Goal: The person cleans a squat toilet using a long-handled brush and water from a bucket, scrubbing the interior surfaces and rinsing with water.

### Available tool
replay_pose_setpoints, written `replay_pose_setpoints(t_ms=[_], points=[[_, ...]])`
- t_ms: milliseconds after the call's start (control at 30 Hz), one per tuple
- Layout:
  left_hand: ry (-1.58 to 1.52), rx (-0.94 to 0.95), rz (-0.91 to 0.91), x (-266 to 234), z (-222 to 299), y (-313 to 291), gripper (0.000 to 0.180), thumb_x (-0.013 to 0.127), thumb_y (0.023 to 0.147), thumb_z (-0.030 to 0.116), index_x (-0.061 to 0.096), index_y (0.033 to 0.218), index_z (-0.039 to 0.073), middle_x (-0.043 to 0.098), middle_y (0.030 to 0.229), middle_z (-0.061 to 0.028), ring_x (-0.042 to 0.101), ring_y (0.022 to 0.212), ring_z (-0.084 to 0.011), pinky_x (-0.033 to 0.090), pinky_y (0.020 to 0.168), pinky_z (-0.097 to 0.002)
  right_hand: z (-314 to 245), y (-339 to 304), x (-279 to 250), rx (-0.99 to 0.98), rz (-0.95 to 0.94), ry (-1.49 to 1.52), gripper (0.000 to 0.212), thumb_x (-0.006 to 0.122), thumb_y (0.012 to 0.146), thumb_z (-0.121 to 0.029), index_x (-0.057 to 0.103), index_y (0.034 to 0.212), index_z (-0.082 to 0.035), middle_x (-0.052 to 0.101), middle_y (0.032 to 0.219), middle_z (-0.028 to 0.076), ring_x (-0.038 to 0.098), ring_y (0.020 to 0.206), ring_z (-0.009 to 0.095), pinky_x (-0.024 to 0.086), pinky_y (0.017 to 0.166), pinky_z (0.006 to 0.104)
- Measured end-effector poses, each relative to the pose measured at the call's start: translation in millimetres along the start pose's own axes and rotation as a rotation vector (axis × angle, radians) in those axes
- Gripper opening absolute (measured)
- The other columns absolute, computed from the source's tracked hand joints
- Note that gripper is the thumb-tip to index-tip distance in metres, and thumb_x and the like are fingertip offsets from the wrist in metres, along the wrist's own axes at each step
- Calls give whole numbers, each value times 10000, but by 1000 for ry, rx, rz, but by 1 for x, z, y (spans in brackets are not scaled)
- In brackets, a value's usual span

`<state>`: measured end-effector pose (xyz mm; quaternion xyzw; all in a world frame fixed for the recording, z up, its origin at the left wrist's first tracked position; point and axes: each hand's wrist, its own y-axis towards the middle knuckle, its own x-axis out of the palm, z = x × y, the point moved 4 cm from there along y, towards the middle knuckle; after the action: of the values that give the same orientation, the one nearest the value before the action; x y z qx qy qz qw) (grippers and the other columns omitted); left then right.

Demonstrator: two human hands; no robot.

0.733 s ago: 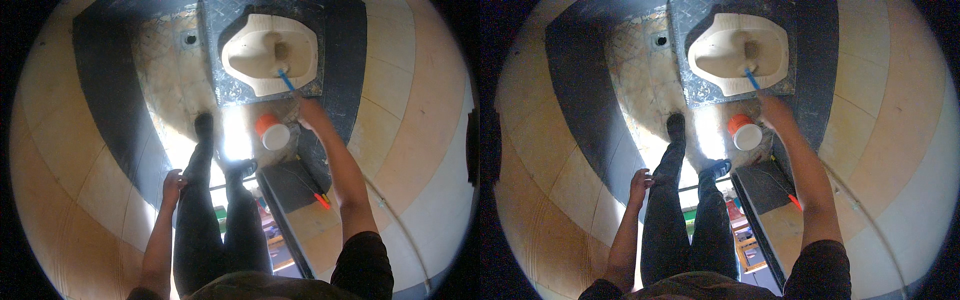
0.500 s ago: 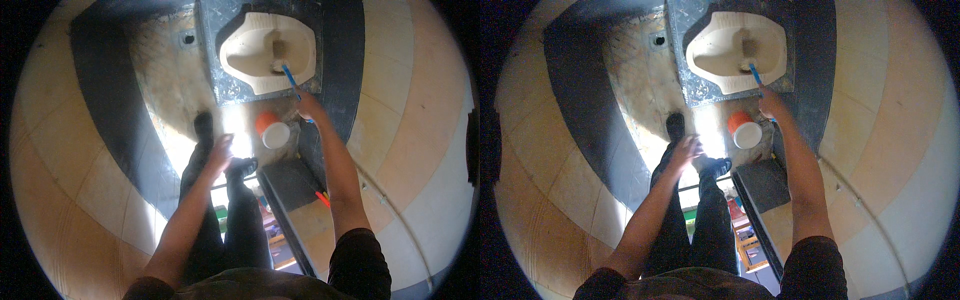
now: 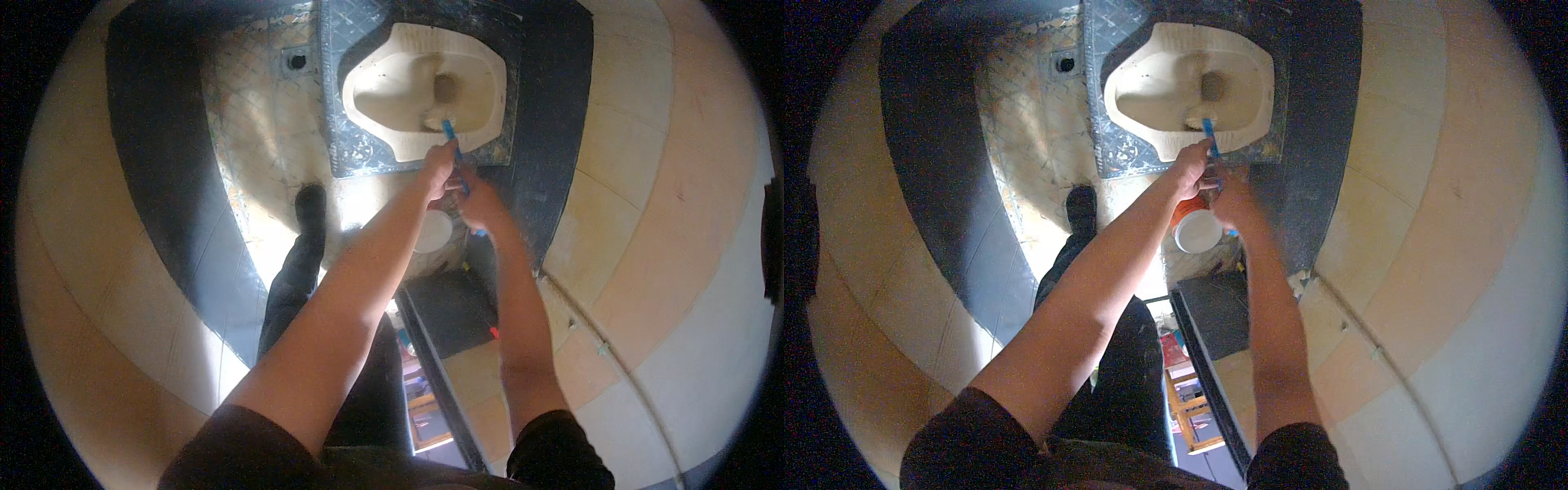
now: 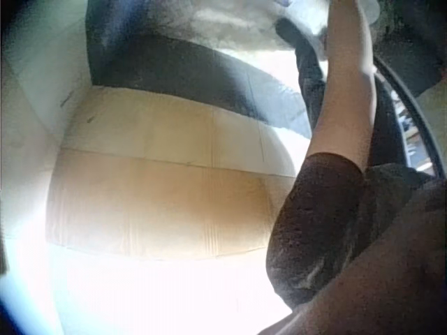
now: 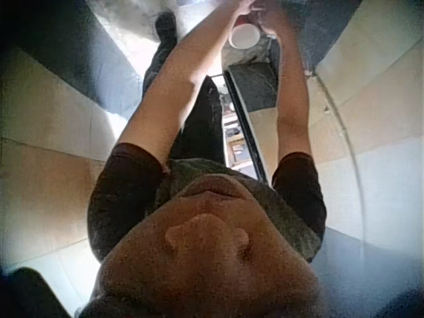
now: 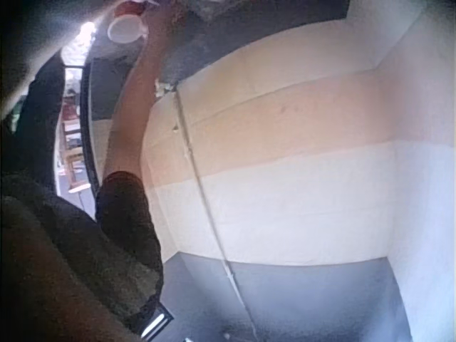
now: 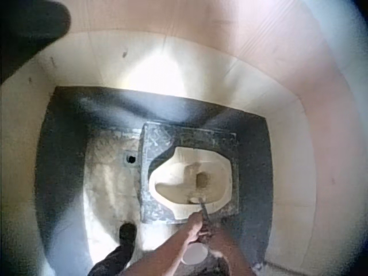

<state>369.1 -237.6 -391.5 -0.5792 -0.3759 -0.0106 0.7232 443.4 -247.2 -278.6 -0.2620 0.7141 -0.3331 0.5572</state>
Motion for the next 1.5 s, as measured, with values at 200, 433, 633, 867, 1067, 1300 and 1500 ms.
replay_pose_setpoints(t_ms=[200,433,633,867,1067,1300,1500], points=[[880,338,284,-18,-10,70,355,480,976,284,649,1070,-14,669,984,-226,691,942,-362,573,753,-461,-17,-13,34,132,-99,57,520,483,927,-132,416,1443,-107,618,1136,308,621,1021,454,509,857,520],[1544,486,261,1,-13,104,275,539,905,191,664,1009,-30,683,975,-262,682,946,-397,564,781,-472,1,-7,12,142,-123,88,542,504,880,-76,439,1419,-85,614,1166,299,597,1070,469,489,907,520],[1425,453,222,17,-16,111,218,589,860,129,675,982,-30,697,912,-234,690,900,-382,571,751,-449,28,5,2,118,-117,36,576,512,866,-27,433,1430,-114,636,1137,273,611,1044,464,506,859,511],[1109,494,312,0,-33,136,266,468,906,112,664,972,-55,673,885,-274,686,851,-409,570,719,-471,19,10,-19,108,-224,-30,544,524,878,-46,473,1412,-132,648,1114,256,634,1004,440,510,843,502],[708,296,294,3,-29,104,264,520,919,204,569,971,-50,648,746,-155,661,657,-275,551,596,-405,17,16,-34,42,-248,-100,513,546,887,-75,482,1393,-123,633,1161,258,621,1037,442,500,877,505],[297,228,459,18,-30,67,353,484,990,322,541,993,-27,573,728,-110,571,612,-234,474,512,-367,23,-9,-49,-114,-209,-41,504,580,899,-98,475,1392,-121,643,1118,264,619,1033,442,489,909,507],[191,264,470,15,-44,82,412,435,1010,355,587,1124,-10,601,739,-128,669,749,-288,537,646,-421,67,-35,-30,127,-56,453,462,571,906,-51,478,1358,-78,673,994,259,646,921,454,513,823,509]])
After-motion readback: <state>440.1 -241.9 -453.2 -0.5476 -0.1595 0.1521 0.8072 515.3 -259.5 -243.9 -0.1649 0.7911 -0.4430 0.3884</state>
